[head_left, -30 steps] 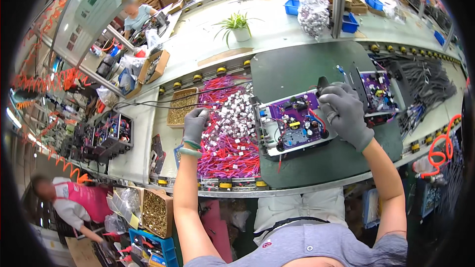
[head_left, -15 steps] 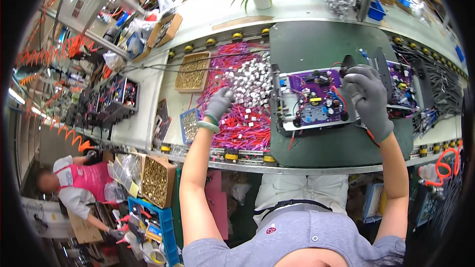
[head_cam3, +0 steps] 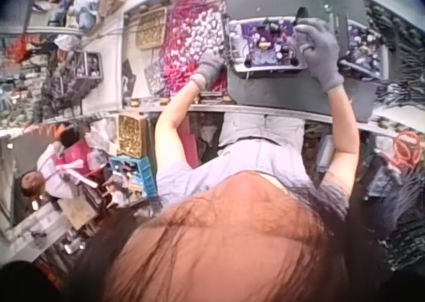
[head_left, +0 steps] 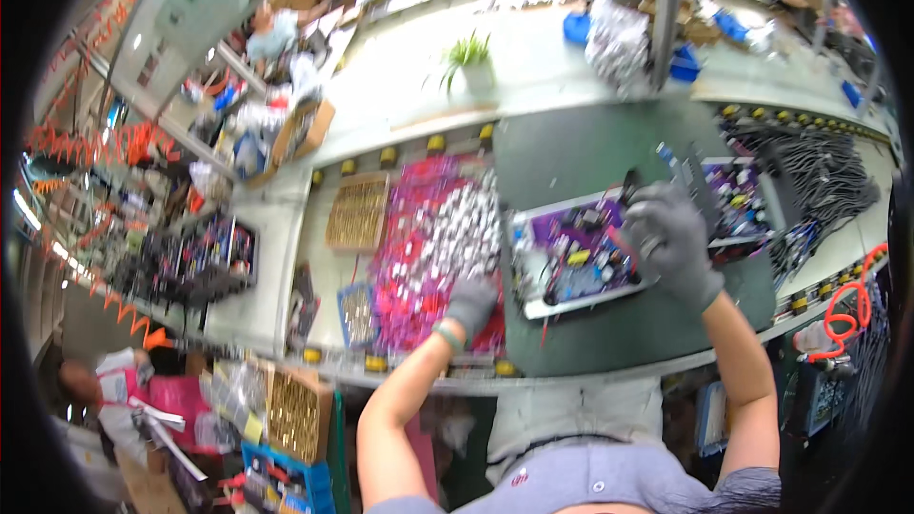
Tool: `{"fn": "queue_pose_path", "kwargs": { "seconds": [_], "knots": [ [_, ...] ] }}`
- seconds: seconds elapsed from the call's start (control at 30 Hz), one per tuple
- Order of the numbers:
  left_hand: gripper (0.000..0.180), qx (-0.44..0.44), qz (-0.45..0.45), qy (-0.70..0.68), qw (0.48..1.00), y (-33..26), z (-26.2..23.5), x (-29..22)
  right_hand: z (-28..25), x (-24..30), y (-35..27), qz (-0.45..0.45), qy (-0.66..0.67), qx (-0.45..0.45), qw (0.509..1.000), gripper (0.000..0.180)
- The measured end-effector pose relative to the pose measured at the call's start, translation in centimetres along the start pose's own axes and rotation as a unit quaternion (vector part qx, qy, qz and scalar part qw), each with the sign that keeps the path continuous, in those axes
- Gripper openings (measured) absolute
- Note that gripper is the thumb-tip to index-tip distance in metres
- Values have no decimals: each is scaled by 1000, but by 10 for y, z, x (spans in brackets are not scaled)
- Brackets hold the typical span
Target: The person assembles electronic components on a workbench, using pliers to strip and connect wires to a circuit board. They then use a pneumatic screwdriver to secure the board into a metal casing, handling multiple units in a repetitive assembly sequence.
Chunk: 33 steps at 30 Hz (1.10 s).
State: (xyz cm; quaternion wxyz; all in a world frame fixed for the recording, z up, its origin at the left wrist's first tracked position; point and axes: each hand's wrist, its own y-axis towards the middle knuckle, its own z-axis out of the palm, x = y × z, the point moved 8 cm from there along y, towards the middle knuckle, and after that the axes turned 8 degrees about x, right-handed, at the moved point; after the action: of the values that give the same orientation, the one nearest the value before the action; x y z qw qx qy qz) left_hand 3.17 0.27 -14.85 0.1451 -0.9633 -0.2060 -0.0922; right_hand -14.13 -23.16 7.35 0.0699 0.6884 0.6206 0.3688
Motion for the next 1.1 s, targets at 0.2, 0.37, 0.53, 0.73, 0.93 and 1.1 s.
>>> {"fn": "queue_pose_path", "kwargs": {
  "seconds": [0.2,0.37,0.53,0.73,0.93,1.1],
  "knots": [
    [11,41,-42,-37,998,-31,19,62,5,8,5,0,12,-18,1000,7],
    [23,92,-101,-166,977,-43,26,73,3,5,0,16,5,-5,1000,8],
    [23,5,-212,-197,957,-58,-13,103,3,5,-1,22,28,-12,999,11],
    [31,107,-176,-304,930,-65,15,57,2,6,0,30,51,-14,998,11],
    [43,166,-145,-227,949,-60,48,28,2,10,3,14,74,-7,997,11],
    [34,157,-94,-282,942,-50,26,52,2,7,1,18,75,-3,997,11]
  ]
}}
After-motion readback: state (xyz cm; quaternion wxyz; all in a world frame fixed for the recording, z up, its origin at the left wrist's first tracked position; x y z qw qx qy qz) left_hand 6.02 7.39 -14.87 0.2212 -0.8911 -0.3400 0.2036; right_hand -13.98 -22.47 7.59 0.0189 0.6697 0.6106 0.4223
